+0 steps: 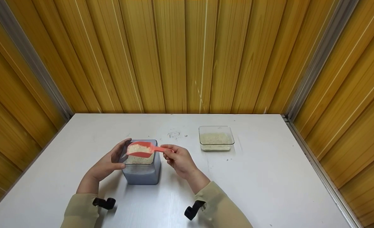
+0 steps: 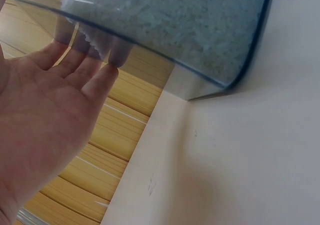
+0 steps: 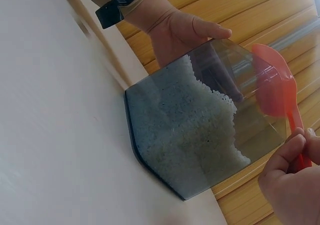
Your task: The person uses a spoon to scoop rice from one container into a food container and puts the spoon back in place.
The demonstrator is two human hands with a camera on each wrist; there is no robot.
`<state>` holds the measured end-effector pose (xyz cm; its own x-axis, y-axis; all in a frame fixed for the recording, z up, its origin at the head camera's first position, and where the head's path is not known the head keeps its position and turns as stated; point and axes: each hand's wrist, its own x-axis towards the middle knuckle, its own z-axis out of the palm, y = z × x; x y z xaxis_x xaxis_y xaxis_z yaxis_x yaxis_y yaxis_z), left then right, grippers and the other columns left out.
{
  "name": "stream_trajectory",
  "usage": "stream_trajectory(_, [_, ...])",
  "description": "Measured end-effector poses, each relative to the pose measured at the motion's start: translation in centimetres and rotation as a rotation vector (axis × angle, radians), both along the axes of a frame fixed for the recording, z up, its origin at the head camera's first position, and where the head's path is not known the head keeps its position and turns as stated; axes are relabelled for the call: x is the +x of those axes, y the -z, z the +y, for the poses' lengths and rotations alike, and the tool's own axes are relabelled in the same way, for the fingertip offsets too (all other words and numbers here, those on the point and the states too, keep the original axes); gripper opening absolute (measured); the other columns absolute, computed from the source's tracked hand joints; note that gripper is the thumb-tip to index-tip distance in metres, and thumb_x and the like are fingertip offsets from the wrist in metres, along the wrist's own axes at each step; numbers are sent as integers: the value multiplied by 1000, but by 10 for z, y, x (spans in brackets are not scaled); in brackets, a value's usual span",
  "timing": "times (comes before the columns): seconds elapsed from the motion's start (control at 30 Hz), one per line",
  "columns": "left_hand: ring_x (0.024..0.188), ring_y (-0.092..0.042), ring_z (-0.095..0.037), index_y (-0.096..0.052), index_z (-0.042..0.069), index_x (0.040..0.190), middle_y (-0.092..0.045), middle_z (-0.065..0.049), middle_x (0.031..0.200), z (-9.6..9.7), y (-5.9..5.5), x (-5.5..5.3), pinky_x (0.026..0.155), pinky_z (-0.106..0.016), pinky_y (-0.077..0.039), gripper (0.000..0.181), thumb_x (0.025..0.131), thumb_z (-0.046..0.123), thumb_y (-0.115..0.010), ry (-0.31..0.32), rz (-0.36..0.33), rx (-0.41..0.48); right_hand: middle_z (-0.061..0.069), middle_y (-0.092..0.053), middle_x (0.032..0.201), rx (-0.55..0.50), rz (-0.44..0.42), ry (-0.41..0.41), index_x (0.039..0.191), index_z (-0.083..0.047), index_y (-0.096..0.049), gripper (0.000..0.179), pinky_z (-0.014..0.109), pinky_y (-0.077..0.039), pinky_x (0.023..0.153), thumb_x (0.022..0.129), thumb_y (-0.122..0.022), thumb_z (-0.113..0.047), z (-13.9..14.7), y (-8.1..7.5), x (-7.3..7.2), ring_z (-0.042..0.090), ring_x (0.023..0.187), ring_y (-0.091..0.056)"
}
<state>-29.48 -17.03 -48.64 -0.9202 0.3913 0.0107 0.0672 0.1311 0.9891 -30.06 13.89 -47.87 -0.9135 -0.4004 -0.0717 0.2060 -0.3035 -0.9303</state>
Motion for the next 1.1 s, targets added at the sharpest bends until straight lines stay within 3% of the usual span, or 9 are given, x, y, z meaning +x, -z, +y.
stream_trajectory(0.3, [163,1,-30,-19,21,165,-10,-8,175,-1,1,-1,132,-51,-7,109,80,20,-88,12,11,6,-5,-63,84,29,25,12,134,5,-57,31,11,-50,66,106,-54,-8,6,-4,-1,2,77,-58])
stream_trajectory(0.6, [163,0,-29,-20,20,165,-12,-7,175,-1,1,-1,132,-50,-7,109,80,21,-88,26,15,22,-6,-64,85,24,60,24,127,-1,-63,24,12,-51,67,106,-56,-10,23,-18,0,3,78,-57])
stream_trajectory(0.8, [163,-1,-29,-21,19,165,-14,-8,174,-1,0,-1,132,-50,-6,110,78,24,-89,29,19,26,-5,-64,86,29,110,65,120,-10,-67,19,13,-51,69,106,-55,-11,49,-32,-3,4,80,-58])
stream_trajectory(1.1, [163,-1,-29,-20,20,165,-14,-8,174,-2,1,0,132,-51,-4,110,79,24,-89,40,30,25,-4,-62,87,75,120,203,117,-14,-68,18,14,-49,68,107,-53,-11,101,-46,-13,5,80,-55])
